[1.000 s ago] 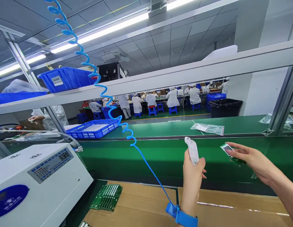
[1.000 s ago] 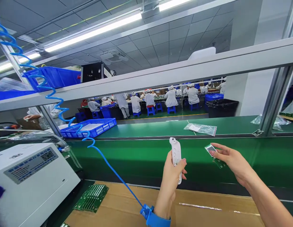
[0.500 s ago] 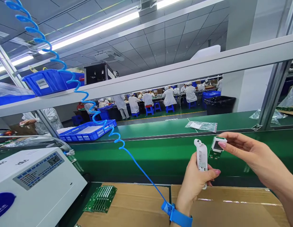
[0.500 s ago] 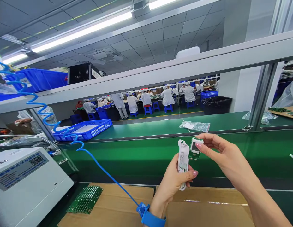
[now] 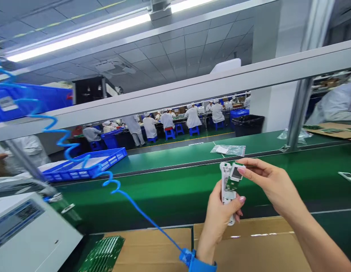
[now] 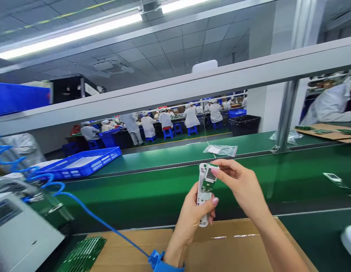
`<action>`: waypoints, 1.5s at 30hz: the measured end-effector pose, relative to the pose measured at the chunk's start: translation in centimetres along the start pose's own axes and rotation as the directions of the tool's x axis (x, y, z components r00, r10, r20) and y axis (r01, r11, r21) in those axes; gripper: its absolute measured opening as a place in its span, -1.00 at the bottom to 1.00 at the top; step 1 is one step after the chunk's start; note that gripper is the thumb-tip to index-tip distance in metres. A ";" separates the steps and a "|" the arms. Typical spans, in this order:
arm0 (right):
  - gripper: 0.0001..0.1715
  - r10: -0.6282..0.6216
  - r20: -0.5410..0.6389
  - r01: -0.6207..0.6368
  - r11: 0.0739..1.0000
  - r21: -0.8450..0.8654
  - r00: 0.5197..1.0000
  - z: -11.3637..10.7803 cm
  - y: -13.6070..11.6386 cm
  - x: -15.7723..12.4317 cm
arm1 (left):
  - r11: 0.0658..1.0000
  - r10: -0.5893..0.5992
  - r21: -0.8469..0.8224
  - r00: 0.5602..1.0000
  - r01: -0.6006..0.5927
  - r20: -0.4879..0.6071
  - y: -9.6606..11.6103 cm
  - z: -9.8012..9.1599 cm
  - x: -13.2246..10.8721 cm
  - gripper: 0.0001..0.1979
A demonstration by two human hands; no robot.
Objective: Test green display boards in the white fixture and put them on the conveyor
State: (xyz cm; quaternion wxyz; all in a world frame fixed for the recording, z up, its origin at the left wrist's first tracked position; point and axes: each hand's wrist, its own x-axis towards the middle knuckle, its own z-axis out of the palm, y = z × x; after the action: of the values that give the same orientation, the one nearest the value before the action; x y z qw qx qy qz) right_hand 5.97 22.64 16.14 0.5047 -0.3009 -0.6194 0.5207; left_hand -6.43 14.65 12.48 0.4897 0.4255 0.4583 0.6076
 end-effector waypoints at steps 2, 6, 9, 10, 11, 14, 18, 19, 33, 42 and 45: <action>-0.55 -0.030 0.006 0.030 0.999 0.039 1.000 0.1 -0.1 0.1 | 0.999 0.003 0.032 1.000 -0.003 -0.013 0.2 -0.1 0.0 -0.45; -0.63 -0.047 0.047 0.042 0.994 0.104 0.998 0.7 -0.3 0.2 | 0.998 -0.011 0.061 0.998 0.015 -0.060 0.4 -0.2 0.3 -0.44; -0.67 -0.043 0.083 0.031 0.990 0.137 0.996 1.2 -0.5 0.2 | 0.997 -0.025 0.070 0.997 0.029 -0.067 0.6 -0.2 0.3 -0.46; -0.69 -0.053 0.088 0.041 0.990 0.132 0.995 1.3 -0.5 0.2 | 0.998 -0.019 0.065 0.998 0.023 -0.060 0.6 -0.1 0.3 -0.47; -0.72 -0.072 0.089 0.061 0.992 0.113 0.993 1.4 -0.6 0.1 | 0.998 -0.012 0.056 0.999 0.015 -0.053 0.7 0.0 0.2 -0.48; -0.79 -0.171 0.064 0.173 0.985 -0.023 0.983 1.5 -0.4 0.2 | 1.000 0.004 0.004 0.999 -0.004 -0.053 0.9 0.4 0.1 -0.50; -0.79 -0.285 0.054 0.290 0.929 -0.230 0.957 1.1 0.1 0.3 | 0.999 0.020 -0.043 0.997 -0.023 -0.076 1.1 1.0 -0.2 -0.54; -0.77 -0.291 0.070 0.299 0.919 -0.256 0.954 1.0 0.1 0.4 | 0.999 0.031 -0.041 0.996 -0.035 -0.080 1.1 1.1 -0.2 -0.55; -0.51 -0.247 0.262 0.308 0.923 -0.228 0.933 0.5 -0.7 -0.3 | 0.986 0.080 -0.130 0.983 -0.102 -0.162 1.5 2.1 -0.5 -0.71; -0.50 -0.265 0.275 0.325 0.924 -0.201 0.924 0.6 -0.7 -0.2 | 0.980 0.100 -0.153 0.980 -0.128 -0.174 1.5 2.4 -0.7 -0.76; -0.50 -0.269 0.278 0.329 0.923 -0.199 0.922 0.6 -0.7 -0.3 | 0.980 0.106 -0.147 0.980 -0.132 -0.167 1.5 2.4 -0.7 -0.79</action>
State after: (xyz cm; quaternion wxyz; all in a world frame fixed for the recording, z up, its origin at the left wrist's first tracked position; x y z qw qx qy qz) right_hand 5.61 21.98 16.78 0.4578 -0.1946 -0.7746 0.3906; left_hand -4.31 14.11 14.42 0.4464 0.3624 0.4199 0.7022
